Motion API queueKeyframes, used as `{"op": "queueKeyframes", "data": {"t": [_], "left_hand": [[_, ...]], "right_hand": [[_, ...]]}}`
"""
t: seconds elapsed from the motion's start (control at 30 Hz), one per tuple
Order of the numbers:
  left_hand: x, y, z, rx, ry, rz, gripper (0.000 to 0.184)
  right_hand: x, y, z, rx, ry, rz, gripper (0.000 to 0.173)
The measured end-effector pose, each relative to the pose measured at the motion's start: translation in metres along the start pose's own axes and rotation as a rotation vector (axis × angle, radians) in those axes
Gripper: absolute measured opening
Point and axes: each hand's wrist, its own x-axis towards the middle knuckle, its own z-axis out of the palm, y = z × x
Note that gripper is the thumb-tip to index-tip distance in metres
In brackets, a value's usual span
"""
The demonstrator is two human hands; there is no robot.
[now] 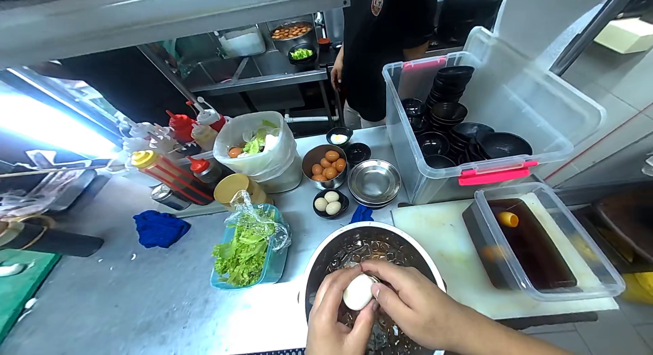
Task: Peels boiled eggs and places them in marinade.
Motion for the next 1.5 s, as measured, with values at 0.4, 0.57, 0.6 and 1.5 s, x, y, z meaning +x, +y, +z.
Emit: {"op": "queueKeyframes", "data": {"t": [0.4,0.57,0.6,1.5], "left_hand": [[0.007,0.012,-0.006,-0.377,-0.142,-0.252,0.068],[0.007,0.011,-0.006,-0.397,-0.137,-0.23,0.063],[0.007,0.01,-0.006,-0.394,-0.133,-0.23,0.062],[0.008,0.008,-0.009,-0.479,-0.138,-0.256,0.061]], "right_hand": [[0.005,0.001,-0.016,0.044,-0.022,0.14,0.032],[0.007,0.0,-0.019,0.034,-0.033,0.127,0.034],[0.008,0.0,-0.019,0.032,-0.033,0.121,0.034],[0.01,0.0,-0.025,0.022,-0.06,0.069,0.037]]}}
